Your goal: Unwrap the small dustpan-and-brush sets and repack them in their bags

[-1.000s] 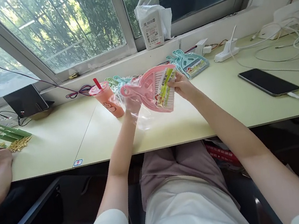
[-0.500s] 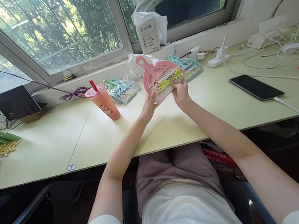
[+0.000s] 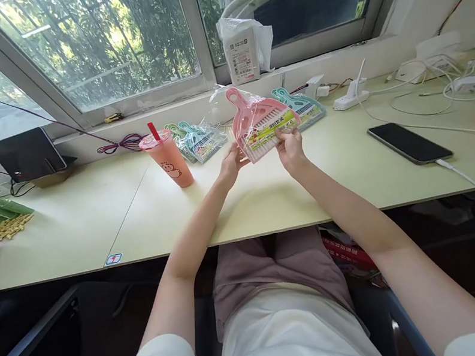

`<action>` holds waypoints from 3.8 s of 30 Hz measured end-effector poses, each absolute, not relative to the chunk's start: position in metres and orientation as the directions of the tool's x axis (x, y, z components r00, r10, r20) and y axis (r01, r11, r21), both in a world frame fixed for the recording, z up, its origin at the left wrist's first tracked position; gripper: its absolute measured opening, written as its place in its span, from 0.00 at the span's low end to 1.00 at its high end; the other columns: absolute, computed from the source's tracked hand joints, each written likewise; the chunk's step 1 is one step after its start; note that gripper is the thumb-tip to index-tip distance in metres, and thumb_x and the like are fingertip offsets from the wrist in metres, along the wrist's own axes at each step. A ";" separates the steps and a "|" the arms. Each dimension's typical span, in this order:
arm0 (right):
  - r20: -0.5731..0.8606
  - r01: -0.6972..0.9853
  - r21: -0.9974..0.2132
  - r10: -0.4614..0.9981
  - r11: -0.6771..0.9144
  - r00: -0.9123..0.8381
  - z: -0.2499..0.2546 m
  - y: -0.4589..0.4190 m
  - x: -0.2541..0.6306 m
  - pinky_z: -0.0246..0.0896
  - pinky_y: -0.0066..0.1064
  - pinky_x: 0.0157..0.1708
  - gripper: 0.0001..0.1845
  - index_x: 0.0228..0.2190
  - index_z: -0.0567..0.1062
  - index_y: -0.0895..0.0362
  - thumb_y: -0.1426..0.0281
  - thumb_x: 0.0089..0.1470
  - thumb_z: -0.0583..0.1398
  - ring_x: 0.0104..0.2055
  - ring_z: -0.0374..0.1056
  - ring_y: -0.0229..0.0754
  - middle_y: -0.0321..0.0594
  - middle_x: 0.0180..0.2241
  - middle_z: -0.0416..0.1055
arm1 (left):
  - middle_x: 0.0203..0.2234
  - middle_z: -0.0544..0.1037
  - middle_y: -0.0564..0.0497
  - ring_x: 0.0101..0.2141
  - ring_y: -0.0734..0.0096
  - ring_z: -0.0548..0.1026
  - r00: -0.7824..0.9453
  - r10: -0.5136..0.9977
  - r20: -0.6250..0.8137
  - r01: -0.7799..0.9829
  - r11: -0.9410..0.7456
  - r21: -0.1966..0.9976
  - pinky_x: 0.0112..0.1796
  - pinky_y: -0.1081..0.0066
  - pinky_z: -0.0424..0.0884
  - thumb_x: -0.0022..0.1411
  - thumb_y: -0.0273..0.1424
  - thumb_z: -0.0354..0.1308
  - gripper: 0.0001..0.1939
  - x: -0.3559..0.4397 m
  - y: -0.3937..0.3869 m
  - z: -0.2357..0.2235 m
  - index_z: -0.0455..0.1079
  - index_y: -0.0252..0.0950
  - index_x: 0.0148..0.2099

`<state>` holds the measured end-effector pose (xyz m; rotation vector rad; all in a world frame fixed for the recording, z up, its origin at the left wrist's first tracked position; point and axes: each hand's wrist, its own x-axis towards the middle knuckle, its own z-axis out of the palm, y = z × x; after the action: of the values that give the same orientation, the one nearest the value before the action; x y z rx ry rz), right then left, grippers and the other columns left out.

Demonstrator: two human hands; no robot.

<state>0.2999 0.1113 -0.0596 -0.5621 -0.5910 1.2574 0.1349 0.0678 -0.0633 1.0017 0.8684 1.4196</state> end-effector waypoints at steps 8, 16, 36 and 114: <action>0.142 -0.665 -0.688 0.953 0.290 0.269 -0.057 0.107 0.298 0.73 0.39 0.57 0.23 0.51 0.72 0.50 0.77 0.54 0.65 0.57 0.74 0.41 0.37 0.54 0.75 | 0.48 0.82 0.41 0.49 0.57 0.80 0.213 0.966 0.147 -0.193 -0.106 0.975 0.54 0.56 0.76 0.53 0.39 0.73 0.25 0.134 0.063 -0.068 0.75 0.34 0.50; 0.123 -0.659 -0.695 0.950 0.289 0.287 -0.059 0.113 0.303 0.74 0.38 0.55 0.24 0.53 0.72 0.48 0.76 0.56 0.63 0.55 0.74 0.40 0.37 0.55 0.74 | 0.40 0.84 0.43 0.44 0.59 0.82 0.213 0.951 0.224 -0.126 -0.200 0.972 0.50 0.60 0.75 0.43 0.40 0.78 0.31 0.137 0.065 -0.073 0.76 0.33 0.48; 0.081 -0.675 -0.713 0.978 0.190 0.190 -0.058 0.124 0.312 0.75 0.36 0.54 0.28 0.49 0.70 0.50 0.83 0.47 0.60 0.50 0.77 0.38 0.36 0.50 0.78 | 0.38 0.82 0.49 0.38 0.68 0.78 0.061 0.941 0.331 -0.019 -0.331 0.943 0.44 0.67 0.73 0.54 0.38 0.67 0.19 0.125 0.078 -0.072 0.75 0.37 0.48; 0.229 -0.562 -0.729 0.913 0.391 0.338 -0.077 0.123 0.300 0.72 0.41 0.55 0.24 0.49 0.71 0.51 0.77 0.50 0.63 0.51 0.74 0.41 0.40 0.50 0.76 | 0.36 0.82 0.46 0.31 0.67 0.82 -0.097 0.993 -0.061 -0.004 0.061 0.998 0.39 0.65 0.77 0.53 0.29 0.64 0.18 0.145 0.052 -0.071 0.68 0.35 0.47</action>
<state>0.2998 0.1232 -0.0771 -0.5957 -0.6919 1.0381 0.1447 0.0517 -0.0706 1.1156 1.3078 1.2345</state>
